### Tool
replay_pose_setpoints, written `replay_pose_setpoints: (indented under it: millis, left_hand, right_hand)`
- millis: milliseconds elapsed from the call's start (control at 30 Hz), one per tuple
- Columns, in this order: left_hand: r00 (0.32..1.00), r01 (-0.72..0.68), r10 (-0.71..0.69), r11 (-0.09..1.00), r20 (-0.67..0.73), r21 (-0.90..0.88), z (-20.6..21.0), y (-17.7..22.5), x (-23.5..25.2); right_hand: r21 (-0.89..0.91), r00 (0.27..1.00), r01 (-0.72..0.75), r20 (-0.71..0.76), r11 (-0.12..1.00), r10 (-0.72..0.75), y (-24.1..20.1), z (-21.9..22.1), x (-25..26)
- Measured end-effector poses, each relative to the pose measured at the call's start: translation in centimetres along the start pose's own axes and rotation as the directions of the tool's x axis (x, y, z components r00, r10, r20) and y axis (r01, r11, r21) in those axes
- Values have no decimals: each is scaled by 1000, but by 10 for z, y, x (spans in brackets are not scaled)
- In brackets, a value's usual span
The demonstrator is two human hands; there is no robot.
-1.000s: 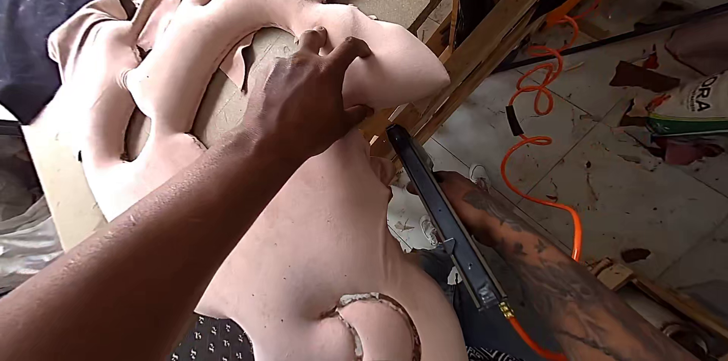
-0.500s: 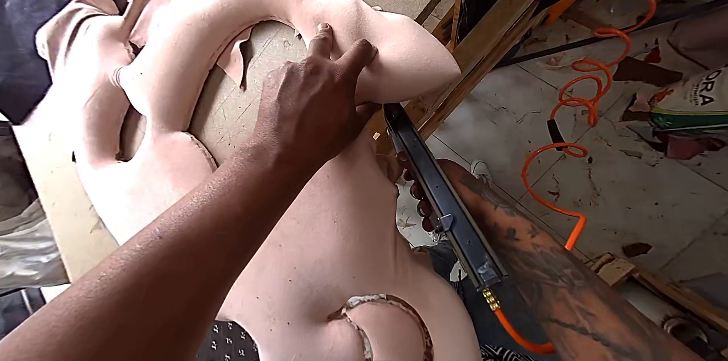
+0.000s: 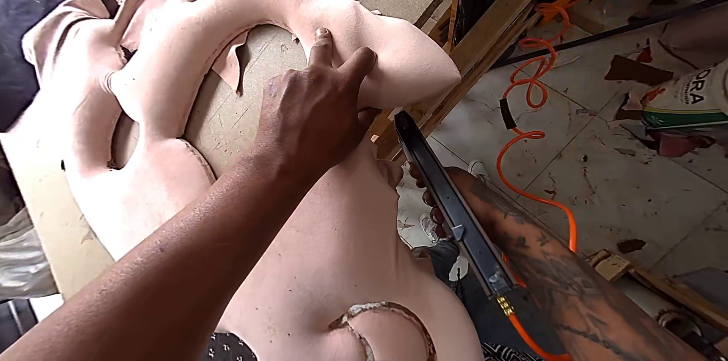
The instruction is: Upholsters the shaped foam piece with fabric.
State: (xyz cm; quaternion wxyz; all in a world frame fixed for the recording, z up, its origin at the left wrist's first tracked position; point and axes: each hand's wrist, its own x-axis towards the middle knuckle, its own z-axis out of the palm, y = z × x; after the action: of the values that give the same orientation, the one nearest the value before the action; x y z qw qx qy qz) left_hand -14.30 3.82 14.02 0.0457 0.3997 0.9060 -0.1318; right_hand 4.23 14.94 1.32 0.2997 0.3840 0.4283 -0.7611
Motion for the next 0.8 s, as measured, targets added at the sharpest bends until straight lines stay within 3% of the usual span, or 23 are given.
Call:
replay_pose_setpoints:
  millis: [267, 633, 800]
  left_hand:
    - [1000, 7, -7, 1000, 15, 3, -1, 1, 0]
    - [1000, -15, 15, 1000, 26, 15, 0, 1, 1]
    - [1000, -21, 20, 1000, 9, 20, 1, 0, 1]
  right_hand:
    - [102, 998, 21, 60, 995, -27, -9, 12, -2]
    - [104, 993, 108, 29, 989, -111, -5, 17, 0]
    - [135, 995, 69, 59, 988, -78, -6, 8, 6]
